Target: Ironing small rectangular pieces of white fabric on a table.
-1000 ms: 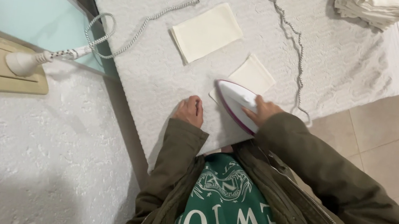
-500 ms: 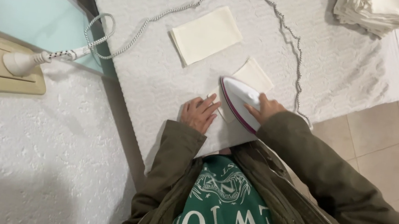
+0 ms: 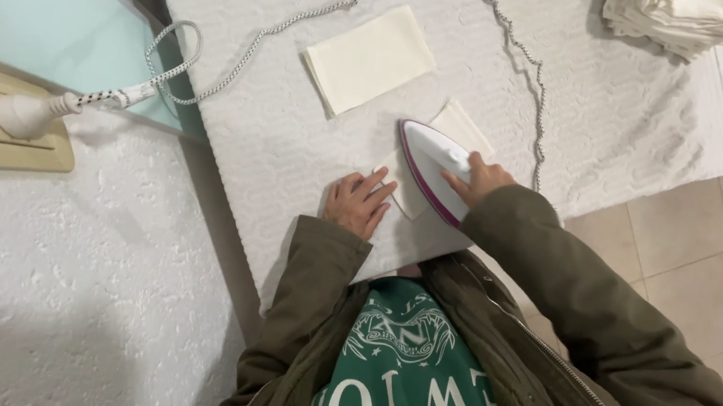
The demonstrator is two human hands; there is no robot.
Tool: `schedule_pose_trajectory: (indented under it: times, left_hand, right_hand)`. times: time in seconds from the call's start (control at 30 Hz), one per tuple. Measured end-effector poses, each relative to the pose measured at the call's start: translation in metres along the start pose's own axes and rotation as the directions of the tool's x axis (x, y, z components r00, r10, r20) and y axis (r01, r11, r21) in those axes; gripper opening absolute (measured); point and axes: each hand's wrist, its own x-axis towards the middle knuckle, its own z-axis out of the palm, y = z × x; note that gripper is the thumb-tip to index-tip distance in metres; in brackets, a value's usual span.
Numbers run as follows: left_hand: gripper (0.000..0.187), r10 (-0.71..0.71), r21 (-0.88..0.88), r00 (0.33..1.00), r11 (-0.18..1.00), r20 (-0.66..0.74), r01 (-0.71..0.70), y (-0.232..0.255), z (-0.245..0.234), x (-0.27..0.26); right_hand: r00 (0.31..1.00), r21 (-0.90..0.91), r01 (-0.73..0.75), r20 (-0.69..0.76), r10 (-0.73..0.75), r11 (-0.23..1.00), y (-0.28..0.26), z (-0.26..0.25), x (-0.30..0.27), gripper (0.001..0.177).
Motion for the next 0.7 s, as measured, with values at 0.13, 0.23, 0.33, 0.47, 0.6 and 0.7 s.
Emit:
schedule_pose_trajectory:
  times: [0.13,0.23,0.33,0.47,0.6,0.7]
  left_hand:
    - [0.038,0.001,-0.003,1.000,1.000,-0.013,-0.002,-0.006,0.005,0.002]
    - [0.039,0.023,-0.010,1.000,1.000,0.017,-0.023,-0.001,0.002,-0.002]
    - [0.039,0.000,0.001,1.000,1.000,-0.009,0.000,0.000,0.001,0.001]
    - [0.038,0.012,0.006,1.000,1.000,-0.001,-0.012,-0.008,0.008,0.001]
    - [0.037,-0.002,-0.009,1.000,1.000,0.018,0.003,0.000,-0.002,0.002]
    - [0.036,-0.005,-0.007,1.000,1.000,0.016,0.005,-0.001,0.001,0.001]
  right_hand:
    - [0.975,0.095,-0.117,0.200,0.097,0.989,0.008,-0.011,-0.008,0.065]
    - [0.993,0.032,-0.086,0.088,0.083,0.996,0.007,-0.003,-0.005,0.066]
    - [0.997,0.048,-0.058,0.047,0.056,0.997,-0.001,-0.017,-0.005,0.065]
    - [0.995,0.048,-0.071,0.075,0.067,0.996,0.017,-0.004,0.000,0.066]
    - [0.988,0.088,-0.128,0.098,0.119,0.988,-0.011,-0.032,-0.002,0.067]
    - [0.997,0.076,-0.078,0.005,0.078,0.994,0.001,-0.014,0.013,0.066]
